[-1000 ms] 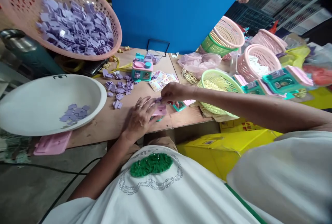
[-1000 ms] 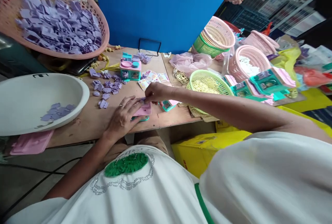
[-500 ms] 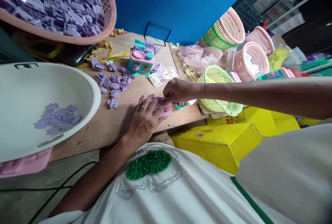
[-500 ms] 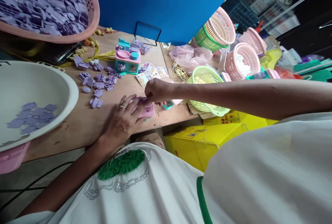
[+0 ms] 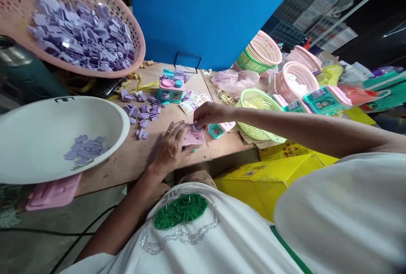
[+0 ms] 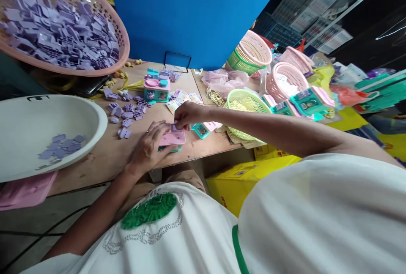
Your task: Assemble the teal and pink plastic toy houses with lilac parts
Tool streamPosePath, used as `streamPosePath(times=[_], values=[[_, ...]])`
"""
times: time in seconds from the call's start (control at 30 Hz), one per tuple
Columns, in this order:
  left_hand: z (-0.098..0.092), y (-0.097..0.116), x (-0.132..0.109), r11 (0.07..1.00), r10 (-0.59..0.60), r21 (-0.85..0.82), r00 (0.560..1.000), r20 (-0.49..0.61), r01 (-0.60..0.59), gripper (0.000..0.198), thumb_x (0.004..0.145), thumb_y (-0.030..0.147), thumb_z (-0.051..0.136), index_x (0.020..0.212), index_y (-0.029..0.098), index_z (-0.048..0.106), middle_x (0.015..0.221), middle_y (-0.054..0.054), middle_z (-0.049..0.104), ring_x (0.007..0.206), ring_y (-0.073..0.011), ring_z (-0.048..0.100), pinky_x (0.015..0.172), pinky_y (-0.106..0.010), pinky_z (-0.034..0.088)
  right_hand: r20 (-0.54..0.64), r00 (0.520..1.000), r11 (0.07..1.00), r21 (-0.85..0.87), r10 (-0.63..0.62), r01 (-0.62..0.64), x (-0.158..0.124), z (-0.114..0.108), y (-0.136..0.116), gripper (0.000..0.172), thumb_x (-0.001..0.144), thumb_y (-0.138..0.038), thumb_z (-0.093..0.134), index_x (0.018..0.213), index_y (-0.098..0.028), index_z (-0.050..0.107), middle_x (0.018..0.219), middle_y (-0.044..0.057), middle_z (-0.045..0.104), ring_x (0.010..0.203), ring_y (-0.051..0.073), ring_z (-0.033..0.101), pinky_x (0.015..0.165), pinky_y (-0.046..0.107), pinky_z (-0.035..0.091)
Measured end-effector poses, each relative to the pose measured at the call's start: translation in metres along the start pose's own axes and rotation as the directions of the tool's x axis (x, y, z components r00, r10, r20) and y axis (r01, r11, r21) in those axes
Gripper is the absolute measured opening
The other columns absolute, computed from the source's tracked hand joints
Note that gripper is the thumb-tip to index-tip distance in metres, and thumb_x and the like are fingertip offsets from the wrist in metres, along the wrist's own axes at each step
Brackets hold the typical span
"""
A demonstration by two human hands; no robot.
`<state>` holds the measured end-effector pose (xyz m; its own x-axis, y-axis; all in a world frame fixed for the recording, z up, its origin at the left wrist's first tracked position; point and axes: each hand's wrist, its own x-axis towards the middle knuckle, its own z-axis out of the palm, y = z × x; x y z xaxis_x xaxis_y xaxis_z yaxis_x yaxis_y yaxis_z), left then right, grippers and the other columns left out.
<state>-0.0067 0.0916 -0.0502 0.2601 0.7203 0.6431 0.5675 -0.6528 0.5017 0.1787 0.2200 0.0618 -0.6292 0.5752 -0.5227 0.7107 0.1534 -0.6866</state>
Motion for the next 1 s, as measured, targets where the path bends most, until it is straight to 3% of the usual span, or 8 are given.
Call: streamPosePath(times=[0.13, 0.3, 0.37, 0.47, 0.57, 0.7, 0.83, 1.0], values=[[-0.001, 0.0, 0.0, 1.0, 0.017, 0.007, 1.0, 0.013, -0.017, 0.045, 0.096, 0.033, 0.07, 0.135, 0.017, 0.054, 0.136, -0.017, 0.066, 0.138, -0.0323, 0.058, 0.121, -0.058, 0.045, 0.011, 0.998, 0.974, 0.219, 0.062, -0.063, 0.0, 0.002, 0.008, 0.036, 0.064, -0.038, 0.091, 0.079, -0.015, 0.067, 0.067, -0.002, 0.07, 0.06, 0.013, 0.066, 0.062, 0.026, 0.055], [-0.004, 0.0, 0.0, 1.0, 0.015, 0.01, 0.999, 0.03, -0.015, 0.04, 0.095, 0.038, 0.072, 0.129, 0.018, 0.06, 0.135, -0.016, 0.067, 0.135, -0.032, 0.059, 0.12, -0.058, 0.046, 0.024, 0.994, 0.959, -0.261, -0.106, 0.108, -0.004, 0.0, -0.011, 0.03, 0.071, -0.031, 0.089, 0.074, -0.015, 0.064, 0.063, -0.004, 0.066, 0.058, 0.009, 0.06, 0.056, 0.02, 0.045], [-0.004, 0.0, 0.001, 1.0, 0.017, 0.015, 1.0, 0.024, -0.017, 0.039, 0.096, 0.038, 0.071, 0.128, 0.018, 0.06, 0.134, -0.016, 0.067, 0.136, -0.0319, 0.059, 0.12, -0.058, 0.045, 0.044, 0.998, 0.954, -0.293, -0.053, 0.063, -0.003, -0.001, -0.017, 0.036, 0.069, -0.032, 0.092, 0.072, -0.016, 0.061, 0.058, -0.005, 0.063, 0.056, 0.01, 0.061, 0.054, 0.02, 0.045], [-0.005, 0.003, 0.002, 0.999, 0.016, 0.028, 0.999, 0.034, -0.017, 0.045, 0.098, 0.038, 0.068, 0.136, 0.016, 0.055, 0.135, -0.017, 0.066, 0.138, -0.0325, 0.057, 0.121, -0.058, 0.044, 0.125, 0.981, 0.986, -0.089, 0.148, -0.137, 0.0, -0.003, -0.018, 0.043, 0.064, -0.039, 0.095, 0.074, -0.016, 0.059, 0.055, -0.005, 0.063, 0.054, 0.013, 0.065, 0.052, 0.022, 0.051], [-0.006, 0.006, 0.003, 0.996, 0.001, 0.088, 0.995, 0.096, -0.009, 0.048, 0.099, 0.039, 0.065, 0.141, 0.018, 0.055, 0.139, -0.018, 0.063, 0.14, -0.034, 0.055, 0.12, -0.058, 0.045, 0.102, 0.97, 0.97, 0.084, 0.221, -0.229, 0.0, -0.002, -0.011, 0.042, 0.062, -0.035, 0.097, 0.077, -0.015, 0.063, 0.06, -0.003, 0.066, 0.058, 0.014, 0.067, 0.052, 0.022, 0.056], [-0.007, 0.007, 0.003, 0.987, 0.017, 0.155, 0.991, 0.133, -0.038, 0.047, 0.101, 0.037, 0.062, 0.144, 0.019, 0.055, 0.144, -0.016, 0.062, 0.141, -0.0346, 0.054, 0.121, -0.057, 0.044, -0.081, 0.951, 0.932, 0.241, 0.297, -0.271, -0.006, 0.005, 0.001, 0.042, 0.061, -0.019, 0.098, 0.091, -0.016, 0.069, 0.077, 0.0, 0.07, 0.067, 0.014, 0.067, 0.054, 0.023, 0.06], [-0.004, 0.004, 0.001, 0.985, 0.041, 0.161, 0.991, 0.128, -0.062, 0.052, 0.101, 0.038, 0.061, 0.149, 0.021, 0.051, 0.146, -0.015, 0.063, 0.141, -0.0345, 0.054, 0.122, -0.056, 0.042, 0.051, 0.957, 0.86, 0.427, 0.286, -0.28, -0.014, 0.017, 0.008, 0.034, 0.07, -0.027, 0.094, 0.092, -0.013, 0.073, 0.088, 0.006, 0.074, 0.074, 0.015, 0.068, 0.06, 0.027, 0.063], [-0.002, 0.004, 0.0, 0.986, 0.049, 0.154, 0.995, 0.087, -0.062, 0.048, 0.101, 0.036, 0.063, 0.145, 0.02, 0.055, 0.145, -0.015, 0.065, 0.141, -0.0356, 0.055, 0.12, -0.055, 0.044, -0.021, 0.966, 0.885, 0.407, 0.257, -0.226, -0.015, 0.023, 0.014, 0.035, 0.071, -0.033, 0.094, 0.091, -0.013, 0.074, 0.084, 0.005, 0.074, 0.07, 0.013, 0.066, 0.06, 0.023, 0.058]])
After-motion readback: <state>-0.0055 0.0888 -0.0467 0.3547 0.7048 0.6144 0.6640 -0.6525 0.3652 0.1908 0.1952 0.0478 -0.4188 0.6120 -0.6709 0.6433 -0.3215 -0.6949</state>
